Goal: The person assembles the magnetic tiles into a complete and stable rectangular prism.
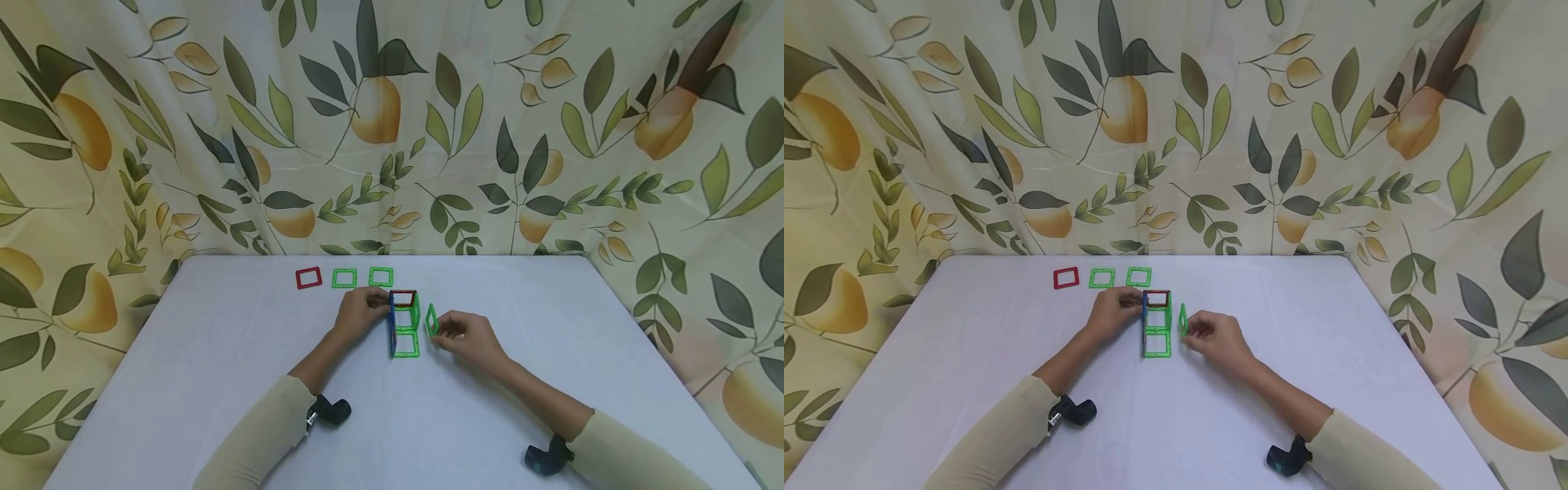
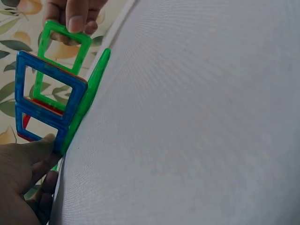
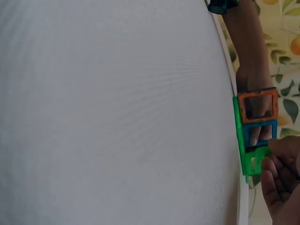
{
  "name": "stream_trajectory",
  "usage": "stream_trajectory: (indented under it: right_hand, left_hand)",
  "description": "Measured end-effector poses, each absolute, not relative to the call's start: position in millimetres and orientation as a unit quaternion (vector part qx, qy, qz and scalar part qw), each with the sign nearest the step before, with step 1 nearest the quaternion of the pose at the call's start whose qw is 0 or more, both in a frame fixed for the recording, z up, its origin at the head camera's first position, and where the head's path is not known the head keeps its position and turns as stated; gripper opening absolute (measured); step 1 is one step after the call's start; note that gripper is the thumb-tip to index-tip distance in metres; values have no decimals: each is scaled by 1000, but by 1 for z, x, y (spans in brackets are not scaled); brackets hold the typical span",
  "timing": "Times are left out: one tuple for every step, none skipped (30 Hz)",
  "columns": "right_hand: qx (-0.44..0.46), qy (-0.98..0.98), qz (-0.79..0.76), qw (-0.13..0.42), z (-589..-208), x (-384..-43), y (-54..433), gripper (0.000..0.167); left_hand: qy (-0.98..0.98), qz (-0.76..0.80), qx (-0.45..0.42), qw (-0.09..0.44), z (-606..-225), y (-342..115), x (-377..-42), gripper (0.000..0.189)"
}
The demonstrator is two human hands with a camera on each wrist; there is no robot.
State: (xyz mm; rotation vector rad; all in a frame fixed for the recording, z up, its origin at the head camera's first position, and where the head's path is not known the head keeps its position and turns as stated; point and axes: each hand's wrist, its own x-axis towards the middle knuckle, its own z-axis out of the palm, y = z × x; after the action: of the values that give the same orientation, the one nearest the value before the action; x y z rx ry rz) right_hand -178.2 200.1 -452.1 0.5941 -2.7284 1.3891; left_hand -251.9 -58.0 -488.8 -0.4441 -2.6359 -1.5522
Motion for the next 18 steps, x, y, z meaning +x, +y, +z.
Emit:
stream_trajectory:
  right_hand:
    - [192, -874, 446, 12, -452, -177, 199, 15]
    - [193, -874, 446, 13, -451, -175, 198, 15]
    - [195, -873, 446, 14, -451, -174, 197, 15]
    - [197, -873, 445, 14, -451, -172, 197, 15]
    - [199, -873, 445, 13, -451, -171, 196, 16]
    - [202, -873, 444, 12, -451, -169, 195, 16]
    - [202, -873, 443, 11, -451, -168, 194, 16]
    - [205, -873, 443, 11, -452, -166, 193, 16]
    - [208, -872, 443, 10, -452, -165, 193, 16]
    - [211, -872, 442, 10, -452, -164, 192, 15]
    - [214, -871, 443, 10, -452, -163, 191, 15]
    - [217, -869, 444, 11, -452, -162, 190, 15]
    - [220, -868, 445, 12, -452, -162, 190, 15]
    - [222, -867, 446, 13, -452, -161, 189, 15]
    - [224, -866, 447, 13, -452, -161, 188, 15]
    - [227, -865, 447, 14, -453, -161, 187, 15]
    - [229, -864, 447, 15, -453, -161, 187, 15]
    - [232, -864, 447, 16, -453, -161, 186, 15]
  left_hand:
    - [-852, -502, -144, 26, -489, -58, -252, 16]
    - [-852, -502, -144, 27, -489, -58, -252, 16]
    - [-852, -502, -145, 28, -489, -58, -252, 16]
    - [-852, -503, -145, 28, -489, -58, -252, 16]
    - [-851, -503, -145, 29, -489, -58, -252, 16]
    - [-851, -504, -145, 29, -489, -58, -252, 16]
    - [-851, -504, -146, 29, -490, -58, -252, 16]
    - [-851, -504, -146, 29, -490, -58, -252, 16]
    - [-851, -504, -146, 29, -490, -58, -252, 16]
    - [-851, -504, -146, 29, -490, -58, -252, 16]
    - [-851, -503, -146, 29, -490, -58, -252, 16]
    - [-852, -502, -146, 30, -490, -58, -252, 16]
    - [-852, -501, -147, 30, -490, -58, -252, 16]
    - [-853, -500, -147, 30, -490, -58, -252, 16]
    - [-853, -500, -148, 30, -490, -58, -252, 16]
    - [-853, -499, -148, 30, -490, -58, -252, 16]
    - [-853, -499, -149, 30, -490, -58, -252, 16]
    - [-853, -500, -149, 30, -490, -58, -252, 16]
